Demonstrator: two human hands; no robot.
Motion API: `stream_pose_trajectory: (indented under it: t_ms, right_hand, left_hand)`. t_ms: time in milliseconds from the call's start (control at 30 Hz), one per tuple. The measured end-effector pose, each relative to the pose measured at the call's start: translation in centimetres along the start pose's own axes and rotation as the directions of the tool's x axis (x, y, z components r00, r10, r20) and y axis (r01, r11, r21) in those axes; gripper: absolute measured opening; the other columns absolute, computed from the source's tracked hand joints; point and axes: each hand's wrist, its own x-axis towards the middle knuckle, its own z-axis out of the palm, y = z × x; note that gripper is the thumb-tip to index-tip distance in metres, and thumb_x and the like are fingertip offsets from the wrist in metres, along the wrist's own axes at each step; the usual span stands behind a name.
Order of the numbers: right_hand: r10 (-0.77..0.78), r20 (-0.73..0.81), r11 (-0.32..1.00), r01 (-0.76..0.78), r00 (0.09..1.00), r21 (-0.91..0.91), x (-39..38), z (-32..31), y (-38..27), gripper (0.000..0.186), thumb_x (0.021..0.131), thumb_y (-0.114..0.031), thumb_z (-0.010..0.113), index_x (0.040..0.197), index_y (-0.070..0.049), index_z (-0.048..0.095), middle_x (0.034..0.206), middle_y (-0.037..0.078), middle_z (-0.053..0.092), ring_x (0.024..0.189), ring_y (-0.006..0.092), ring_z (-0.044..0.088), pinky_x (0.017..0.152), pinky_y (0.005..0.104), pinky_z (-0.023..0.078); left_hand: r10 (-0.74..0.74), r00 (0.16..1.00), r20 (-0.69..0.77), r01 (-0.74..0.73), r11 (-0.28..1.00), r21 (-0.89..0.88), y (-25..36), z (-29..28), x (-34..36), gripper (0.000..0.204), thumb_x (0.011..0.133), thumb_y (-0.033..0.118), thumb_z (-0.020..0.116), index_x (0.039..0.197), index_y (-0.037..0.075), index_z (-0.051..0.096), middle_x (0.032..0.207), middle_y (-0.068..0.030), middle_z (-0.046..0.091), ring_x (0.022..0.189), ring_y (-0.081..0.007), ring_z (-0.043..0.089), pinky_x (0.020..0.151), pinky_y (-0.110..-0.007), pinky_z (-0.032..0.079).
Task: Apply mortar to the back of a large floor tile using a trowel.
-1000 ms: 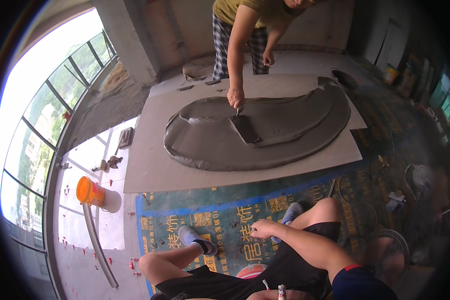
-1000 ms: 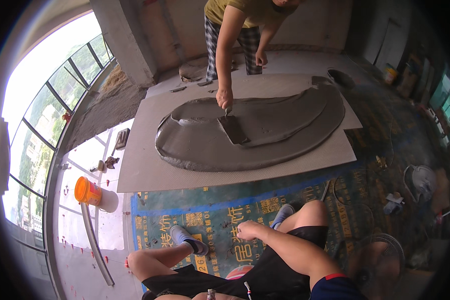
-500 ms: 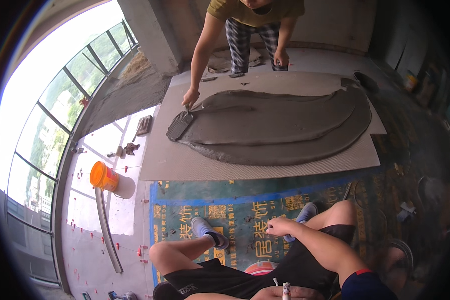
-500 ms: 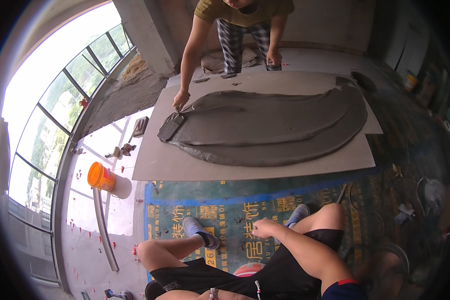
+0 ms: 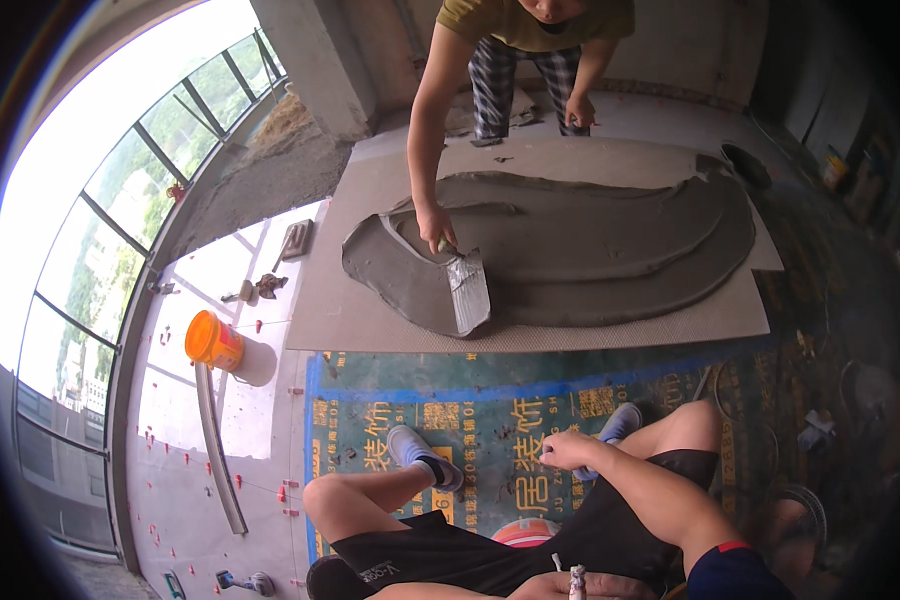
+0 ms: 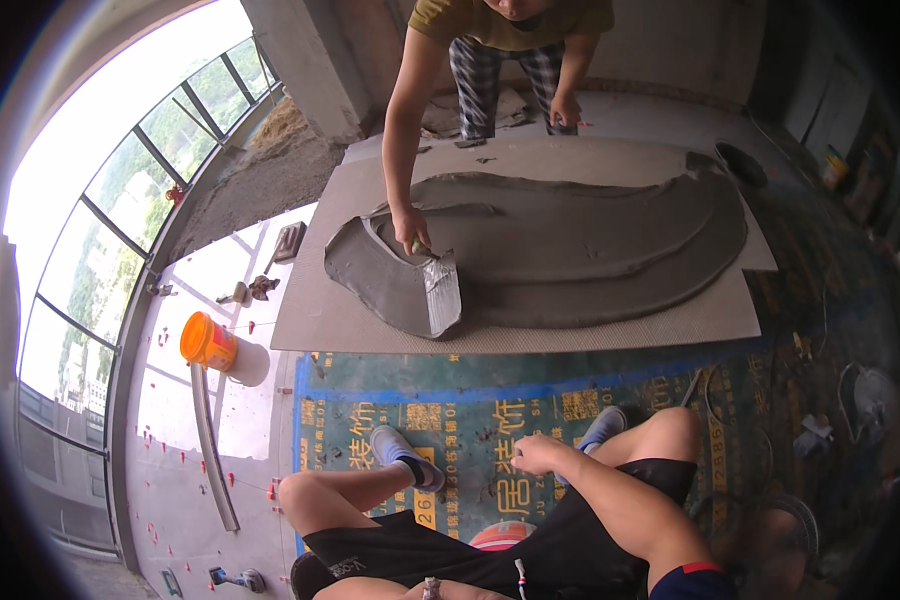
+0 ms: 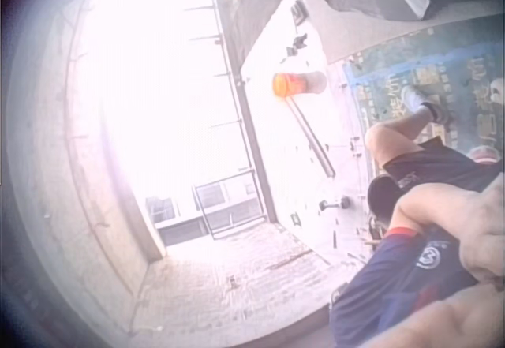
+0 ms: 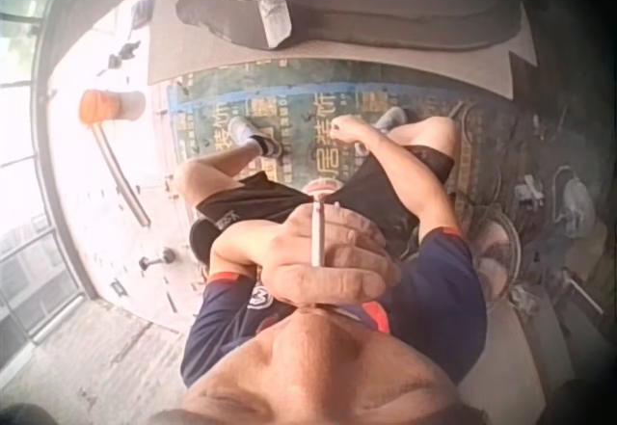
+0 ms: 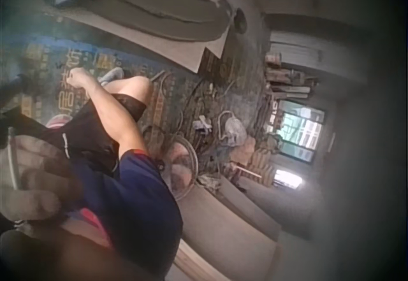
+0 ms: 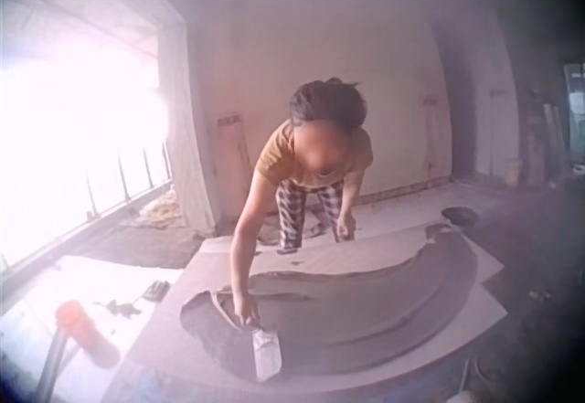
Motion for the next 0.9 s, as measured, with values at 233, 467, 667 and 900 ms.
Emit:
stream_pose_trajectory:
  t_ms: [233, 467, 667, 900]
  right_hand:
    - [-0.041, -0.027, 0.999, 0.041, 0.999, -0.007, -0.2, -0.2, -0.2, 0.035, 0.084, -0.037, 0.055, 0.099, -0.007, 0.063, 0.096, 0.017, 0.065, 0.093, 0.0329, 0.061, 0.08, 0.0416, 0.047]
    - [-0.04, -0.049, 0.999, 0.039, 0.998, -0.033, -0.1, 0.1, -0.1, 0.034, 0.083, -0.037, 0.056, 0.1, -0.008, 0.063, 0.096, 0.016, 0.066, 0.093, 0.0316, 0.062, 0.08, 0.0405, 0.047]
    - [-0.021, -0.026, 1.0, 0.021, 0.999, 0.003, 0.0, 0.1, -0.1, 0.034, 0.083, -0.037, 0.056, 0.099, -0.008, 0.063, 0.096, 0.015, 0.066, 0.093, 0.0314, 0.062, 0.08, 0.0401, 0.047]
    - [-0.053, -0.101, 0.998, 0.055, 0.994, 0.022, -0.6, 0.1, 0.1, 0.032, 0.083, -0.032, 0.055, 0.091, -0.003, 0.065, 0.085, 0.018, 0.066, 0.084, 0.0335, 0.063, 0.076, 0.0428, 0.048]
  left_hand:
    - [-0.052, 0.997, 0.049, 0.054, 0.998, -0.044, -0.1, -0.1, -0.2, 0.043, 0.099, 0.027, 0.036, 0.094, -0.011, 0.056, 0.083, -0.0224, 0.063, 0.07, -0.0309, 0.064, 0.064, -0.037, 0.053]
    - [-0.059, 0.998, -0.004, 0.058, 0.997, -0.051, -0.1, 0.4, -0.7, 0.041, 0.097, 0.027, 0.041, 0.094, -0.011, 0.056, 0.084, -0.023, 0.063, 0.073, -0.0324, 0.065, 0.066, -0.04, 0.053]
    - [-0.121, 0.991, 0.063, 0.125, 0.991, -0.055, -0.2, 0.0, -0.7, 0.036, 0.096, 0.025, 0.045, 0.097, -0.009, 0.055, 0.085, -0.0213, 0.063, 0.074, -0.0313, 0.065, 0.067, -0.04, 0.053]
    - [-0.196, 0.969, 0.153, 0.209, 0.975, -0.078, -0.4, -0.9, -1.2, 0.031, 0.094, 0.023, 0.049, 0.101, -0.007, 0.055, 0.087, -0.0191, 0.064, 0.076, -0.0299, 0.065, 0.068, -0.039, 0.052]
